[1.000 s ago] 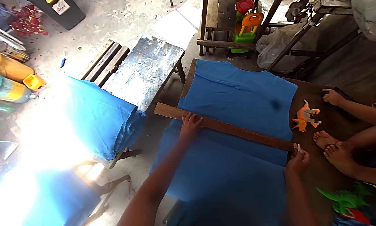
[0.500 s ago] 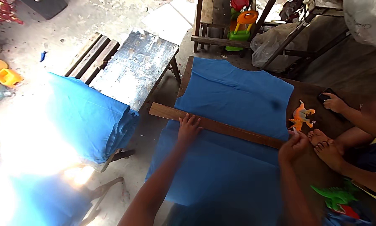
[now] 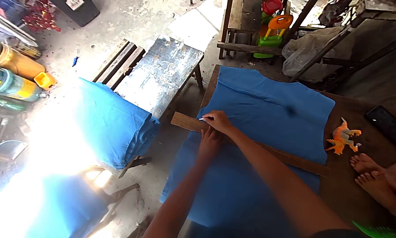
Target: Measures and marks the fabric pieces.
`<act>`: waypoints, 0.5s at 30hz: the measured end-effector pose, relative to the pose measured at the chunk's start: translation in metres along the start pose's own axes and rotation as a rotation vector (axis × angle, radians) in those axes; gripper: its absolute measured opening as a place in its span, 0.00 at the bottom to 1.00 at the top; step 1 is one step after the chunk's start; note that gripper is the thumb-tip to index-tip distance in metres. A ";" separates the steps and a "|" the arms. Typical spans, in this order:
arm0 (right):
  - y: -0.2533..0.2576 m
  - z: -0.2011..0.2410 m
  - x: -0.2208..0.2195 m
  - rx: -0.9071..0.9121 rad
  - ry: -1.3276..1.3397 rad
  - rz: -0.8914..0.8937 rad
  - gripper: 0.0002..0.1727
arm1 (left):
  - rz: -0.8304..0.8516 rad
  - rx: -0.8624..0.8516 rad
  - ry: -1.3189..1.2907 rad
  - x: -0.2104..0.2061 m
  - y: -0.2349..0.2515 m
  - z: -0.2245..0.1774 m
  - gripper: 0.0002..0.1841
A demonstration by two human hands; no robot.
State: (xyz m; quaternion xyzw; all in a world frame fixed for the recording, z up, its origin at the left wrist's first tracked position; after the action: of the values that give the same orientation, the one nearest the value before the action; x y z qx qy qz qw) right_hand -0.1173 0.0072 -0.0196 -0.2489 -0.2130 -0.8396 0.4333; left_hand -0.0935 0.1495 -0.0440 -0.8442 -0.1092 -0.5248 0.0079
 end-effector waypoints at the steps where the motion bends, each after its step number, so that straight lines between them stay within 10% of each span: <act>1: 0.001 0.000 -0.001 -0.002 -0.011 0.013 0.12 | -0.001 -0.003 0.008 -0.001 0.000 0.001 0.18; 15: 0.000 0.002 -0.002 0.097 -0.235 0.186 0.13 | -0.035 -0.047 0.061 -0.001 -0.001 0.002 0.16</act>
State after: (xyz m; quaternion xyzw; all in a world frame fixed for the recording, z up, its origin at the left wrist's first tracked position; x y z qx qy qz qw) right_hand -0.1160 0.0094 -0.0189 -0.3428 -0.2788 -0.7497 0.4927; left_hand -0.0925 0.1507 -0.0460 -0.8258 -0.1114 -0.5526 -0.0177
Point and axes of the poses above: each hand's wrist, its own y-axis towards the middle knuckle, its own x-axis out of the back of the hand, z = x × y, the point moved 2 cm from there along y, towards the middle knuckle, and after that the axes turned 1 degree about -z, right-handed, at the moved point
